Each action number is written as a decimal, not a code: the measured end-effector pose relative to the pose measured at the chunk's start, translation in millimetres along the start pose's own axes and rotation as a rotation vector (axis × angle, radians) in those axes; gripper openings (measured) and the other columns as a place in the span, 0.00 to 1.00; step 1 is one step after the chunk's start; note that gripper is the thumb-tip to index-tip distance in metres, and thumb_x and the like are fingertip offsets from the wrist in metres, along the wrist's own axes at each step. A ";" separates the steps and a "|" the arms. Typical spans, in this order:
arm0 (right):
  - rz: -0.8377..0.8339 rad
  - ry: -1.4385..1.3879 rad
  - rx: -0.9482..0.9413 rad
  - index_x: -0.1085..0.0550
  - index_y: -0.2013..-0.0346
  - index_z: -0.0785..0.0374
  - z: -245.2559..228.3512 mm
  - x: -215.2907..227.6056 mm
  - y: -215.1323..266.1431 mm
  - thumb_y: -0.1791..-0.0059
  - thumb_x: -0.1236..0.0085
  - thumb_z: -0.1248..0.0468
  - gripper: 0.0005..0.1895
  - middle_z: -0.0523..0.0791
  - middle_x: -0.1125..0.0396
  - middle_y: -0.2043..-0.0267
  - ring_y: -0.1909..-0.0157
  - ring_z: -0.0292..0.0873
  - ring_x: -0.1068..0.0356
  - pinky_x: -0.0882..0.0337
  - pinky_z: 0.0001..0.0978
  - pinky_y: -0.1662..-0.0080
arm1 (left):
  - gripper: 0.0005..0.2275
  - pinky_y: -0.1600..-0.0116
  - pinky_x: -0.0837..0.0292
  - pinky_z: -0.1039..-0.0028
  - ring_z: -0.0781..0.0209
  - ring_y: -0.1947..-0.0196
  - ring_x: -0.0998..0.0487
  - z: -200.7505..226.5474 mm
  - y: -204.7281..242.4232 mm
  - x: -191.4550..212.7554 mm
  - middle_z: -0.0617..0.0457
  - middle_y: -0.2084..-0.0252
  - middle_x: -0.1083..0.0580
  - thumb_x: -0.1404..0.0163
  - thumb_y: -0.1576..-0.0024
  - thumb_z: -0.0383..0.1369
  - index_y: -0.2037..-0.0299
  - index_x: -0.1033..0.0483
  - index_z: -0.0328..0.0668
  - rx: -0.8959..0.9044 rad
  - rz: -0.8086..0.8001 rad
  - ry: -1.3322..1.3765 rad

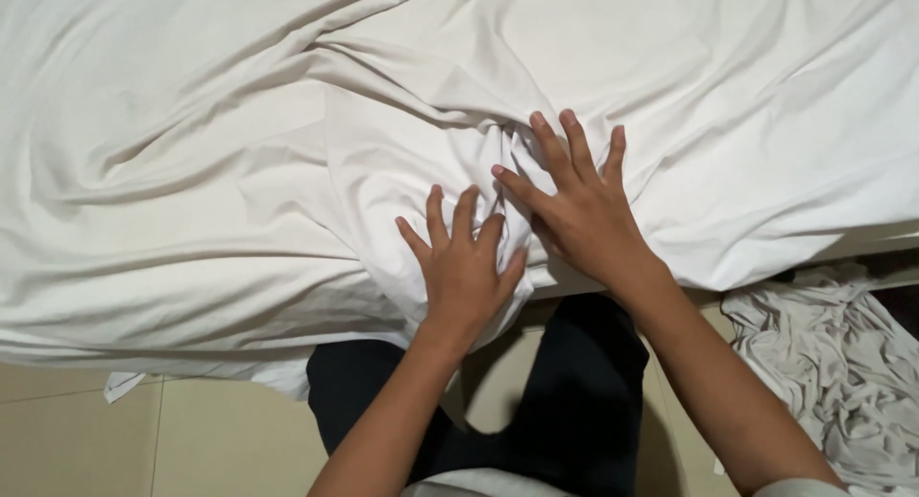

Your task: The person fits a white bed sheet over a mattress, pulling the fabric taut and tucking the corners around the mattress edges while working around the bed. They smooth the sheet surface with both hands and continue securing the sheet edges along the sides.

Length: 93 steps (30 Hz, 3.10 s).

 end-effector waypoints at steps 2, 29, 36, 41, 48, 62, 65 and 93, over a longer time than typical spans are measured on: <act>-0.020 0.006 0.002 0.29 0.35 0.41 0.4 -1.5 -6.8 0.58 0.34 0.64 0.36 0.55 0.57 0.20 0.20 0.65 0.61 0.63 0.86 0.35 | 0.16 0.37 0.68 0.16 0.28 0.27 0.49 -0.1 6.0 -2.0 0.43 0.33 0.35 0.39 0.50 0.39 0.54 0.21 0.45 -0.020 0.013 -0.004; 0.372 -0.111 -0.461 0.34 0.39 0.66 90.4 30.4 147.6 0.56 0.39 0.76 0.31 0.50 0.29 0.53 0.47 0.54 0.28 0.45 0.63 0.26 | 0.10 0.32 0.56 0.25 0.52 0.45 0.26 72.7 -31.9 -30.4 0.55 0.55 0.25 0.40 0.46 0.32 0.55 0.21 0.44 -0.326 0.011 0.200; 0.430 -0.074 -0.496 0.31 0.45 0.66 98.9 47.8 204.3 0.54 0.39 0.76 0.23 0.48 0.29 0.56 0.49 0.54 0.28 0.38 0.56 0.29 | 0.06 0.31 0.38 0.48 0.56 0.54 0.23 121.5 21.1 -57.5 0.55 0.60 0.24 0.40 0.44 0.29 0.58 0.21 0.43 -0.507 -0.088 0.434; 0.438 0.002 -0.548 0.28 0.47 0.65 121.6 51.0 246.5 0.53 0.39 0.76 0.20 0.50 0.31 0.54 0.49 0.57 0.32 0.38 0.50 0.32 | 0.07 0.31 0.38 0.46 0.53 0.47 0.25 139.5 31.0 -54.7 0.54 0.56 0.25 0.39 0.44 0.32 0.58 0.21 0.45 -0.544 -0.071 0.453; 0.109 -0.163 -0.536 0.33 0.36 0.65 121.4 57.6 219.2 0.67 0.36 0.62 0.43 0.58 0.42 0.32 0.30 0.64 0.44 0.45 0.56 0.31 | 0.16 0.32 0.47 0.34 0.43 0.37 0.33 112.7 17.5 -27.5 0.49 0.45 0.28 0.37 0.47 0.37 0.50 0.21 0.47 -0.418 0.014 0.274; 0.006 -0.285 -0.070 0.26 0.41 0.55 -13.5 -15.8 65.7 0.52 0.37 0.56 0.24 0.54 0.54 0.21 0.20 0.63 0.59 0.59 0.72 0.29 | 0.16 0.32 0.52 0.28 0.38 0.33 0.37 -11.0 32.6 35.6 0.45 0.40 0.32 0.40 0.50 0.31 0.51 0.22 0.49 -0.114 0.093 -0.035; 0.059 -0.365 0.000 0.26 0.41 0.58 -36.8 -27.4 39.6 0.48 0.40 0.60 0.21 0.54 0.49 0.24 0.22 0.62 0.51 0.51 0.68 0.28 | 0.18 0.32 0.50 0.29 0.36 0.33 0.39 -35.0 37.6 50.7 0.40 0.39 0.34 0.42 0.52 0.29 0.50 0.22 0.49 -0.063 0.125 -0.040; 0.146 -0.499 -0.061 0.27 0.66 0.64 -52.5 -30.7 77.9 0.50 0.38 0.66 0.06 0.46 0.33 0.67 0.59 0.50 0.31 0.35 0.53 0.36 | 0.04 0.30 0.55 0.29 0.54 0.46 0.26 -31.0 91.4 53.0 0.56 0.57 0.26 0.43 0.42 0.30 0.62 0.25 0.45 -0.185 0.110 0.043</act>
Point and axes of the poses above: each hand's wrist, its own y-axis away from the middle knuckle, its own x-axis out of the back of the hand, z = x × y, the point moved 8 cm from there along -y, towards the middle knuckle
